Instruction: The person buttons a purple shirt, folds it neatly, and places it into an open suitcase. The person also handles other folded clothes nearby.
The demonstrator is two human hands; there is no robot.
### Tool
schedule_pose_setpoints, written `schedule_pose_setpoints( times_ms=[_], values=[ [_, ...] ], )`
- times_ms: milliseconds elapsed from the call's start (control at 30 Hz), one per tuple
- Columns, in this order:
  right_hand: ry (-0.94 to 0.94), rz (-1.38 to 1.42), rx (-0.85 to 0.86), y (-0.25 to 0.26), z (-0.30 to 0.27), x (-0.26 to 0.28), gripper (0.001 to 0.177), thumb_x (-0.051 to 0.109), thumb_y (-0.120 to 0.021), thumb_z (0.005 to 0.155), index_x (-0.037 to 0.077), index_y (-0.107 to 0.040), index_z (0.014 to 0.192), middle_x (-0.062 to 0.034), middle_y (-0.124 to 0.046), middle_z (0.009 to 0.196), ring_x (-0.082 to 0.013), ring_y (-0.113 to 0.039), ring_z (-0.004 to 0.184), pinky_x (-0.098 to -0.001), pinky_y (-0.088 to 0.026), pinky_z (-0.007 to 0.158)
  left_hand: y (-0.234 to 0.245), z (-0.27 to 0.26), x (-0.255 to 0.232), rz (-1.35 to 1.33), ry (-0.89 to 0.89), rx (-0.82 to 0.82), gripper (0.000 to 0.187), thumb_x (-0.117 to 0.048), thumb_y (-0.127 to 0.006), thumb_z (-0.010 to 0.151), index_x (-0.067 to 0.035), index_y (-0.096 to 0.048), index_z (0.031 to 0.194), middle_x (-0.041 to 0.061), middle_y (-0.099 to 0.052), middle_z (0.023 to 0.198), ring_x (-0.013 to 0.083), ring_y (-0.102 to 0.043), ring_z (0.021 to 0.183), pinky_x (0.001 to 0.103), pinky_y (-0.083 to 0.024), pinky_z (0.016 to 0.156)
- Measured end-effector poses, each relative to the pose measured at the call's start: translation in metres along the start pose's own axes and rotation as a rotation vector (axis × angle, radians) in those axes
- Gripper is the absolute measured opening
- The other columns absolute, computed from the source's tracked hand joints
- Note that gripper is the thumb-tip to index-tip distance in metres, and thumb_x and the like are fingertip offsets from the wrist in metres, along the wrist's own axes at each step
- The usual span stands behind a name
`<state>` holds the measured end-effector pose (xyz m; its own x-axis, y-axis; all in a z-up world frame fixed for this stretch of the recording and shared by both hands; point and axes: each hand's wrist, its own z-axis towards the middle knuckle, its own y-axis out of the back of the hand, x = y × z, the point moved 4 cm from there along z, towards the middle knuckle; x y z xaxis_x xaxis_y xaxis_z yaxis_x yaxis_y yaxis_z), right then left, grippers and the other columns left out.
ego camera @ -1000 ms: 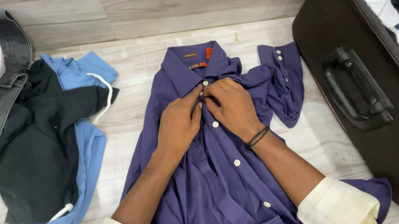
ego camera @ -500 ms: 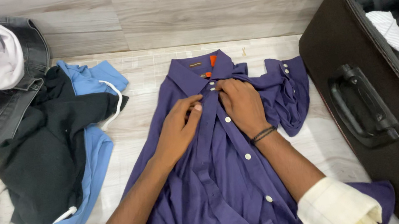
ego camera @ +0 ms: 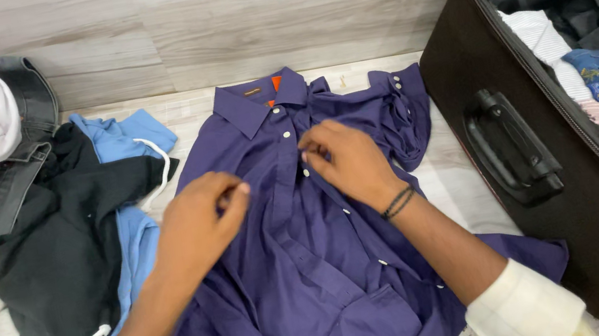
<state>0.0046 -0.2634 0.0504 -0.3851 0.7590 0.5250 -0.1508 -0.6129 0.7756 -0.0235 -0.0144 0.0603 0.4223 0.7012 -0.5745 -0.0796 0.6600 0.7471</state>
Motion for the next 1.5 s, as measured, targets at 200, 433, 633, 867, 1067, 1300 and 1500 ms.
schedule_pose_setpoints(
  times_ms=[200, 433, 633, 867, 1067, 1300, 1500],
  values=[
    [0.102, 0.143, -0.047, -0.026, -0.018, -0.012, 0.024, 0.01, -0.081, 0.078, 0.006, -0.075, 0.101, -0.006, -0.069, 0.089, -0.0205, -0.066, 0.081, -0.0318, -0.052, 0.069, -0.09, 0.035, -0.018, 0.23, -0.076, -0.153, 0.035, -0.04, -0.074, 0.08, -0.006, -0.066, 0.087, 0.01, -0.066, 0.083, 0.0319, -0.066, 0.079, 0.046, -0.051, 0.065],
    [-0.091, 0.412, -0.027, -0.041, -0.012, -0.037, 0.027, 0.012, -0.08, 0.078, 0.006, -0.071, 0.103, 0.0001, -0.07, 0.087, -0.0085, -0.062, 0.074, -0.0247, -0.049, 0.063, -0.104, 0.034, 0.005, 0.07, -0.125, -0.191, 0.016, -0.021, -0.065, 0.09, -0.005, -0.065, 0.091, 0.012, -0.063, 0.088, 0.0307, -0.065, 0.082, 0.044, -0.052, 0.069],
    [0.016, 0.307, -0.133, -0.029, -0.017, -0.019, 0.014, 0.01, -0.083, 0.085, 0.003, -0.074, 0.092, -0.0053, -0.069, 0.082, -0.0125, -0.061, 0.072, -0.0267, -0.05, 0.066, -0.096, 0.04, 0.021, -0.434, 0.093, -0.07, 0.019, -0.019, -0.061, 0.094, -0.001, -0.065, 0.101, 0.012, -0.068, 0.078, 0.0234, -0.067, 0.067, 0.036, -0.05, 0.064],
    [0.019, 0.465, -0.085, -0.035, -0.015, -0.015, 0.017, 0.009, -0.078, 0.087, 0.003, -0.073, 0.101, -0.0037, -0.073, 0.093, -0.0093, -0.071, 0.082, -0.0253, -0.056, 0.074, -0.104, 0.042, 0.025, -0.531, 0.066, 0.043, 0.021, -0.015, -0.06, 0.092, -0.003, -0.067, 0.108, 0.006, -0.066, 0.073, 0.0128, -0.062, 0.064, 0.03, -0.049, 0.063],
    [-0.006, 0.426, -0.156, -0.031, -0.017, -0.017, 0.013, 0.008, -0.081, 0.086, 0.001, -0.074, 0.094, -0.0061, -0.073, 0.092, -0.0119, -0.07, 0.081, -0.0255, -0.056, 0.073, -0.109, 0.044, 0.028, -0.604, 0.066, 0.057, 0.022, -0.015, -0.064, 0.092, -0.004, -0.072, 0.11, 0.001, -0.068, 0.077, 0.0066, -0.063, 0.069, 0.025, -0.05, 0.066],
    [-0.014, 0.567, -0.131, -0.04, -0.018, -0.025, 0.012, 0.005, -0.08, 0.087, 0.0, -0.072, 0.095, -0.0041, -0.075, 0.095, -0.0089, -0.072, 0.084, -0.0243, -0.058, 0.077, -0.117, 0.044, 0.036, -0.823, 0.089, 0.138, 0.024, -0.016, -0.057, 0.101, -0.001, -0.073, 0.111, -0.001, -0.071, 0.086, 0.0022, -0.06, 0.077, 0.02, -0.047, 0.069],
    [-0.129, 0.862, -0.076, -0.058, -0.019, -0.045, 0.012, 0.001, -0.076, 0.091, 0.0, -0.07, 0.102, -0.0064, -0.075, 0.102, -0.0096, -0.07, 0.093, -0.0248, -0.057, 0.088, -0.121, 0.045, 0.037, -0.857, 0.047, 0.142, 0.02, -0.014, -0.064, 0.099, -0.004, -0.072, 0.114, -0.002, -0.07, 0.09, 0.0029, -0.059, 0.078, 0.019, -0.048, 0.069]
  ],
)
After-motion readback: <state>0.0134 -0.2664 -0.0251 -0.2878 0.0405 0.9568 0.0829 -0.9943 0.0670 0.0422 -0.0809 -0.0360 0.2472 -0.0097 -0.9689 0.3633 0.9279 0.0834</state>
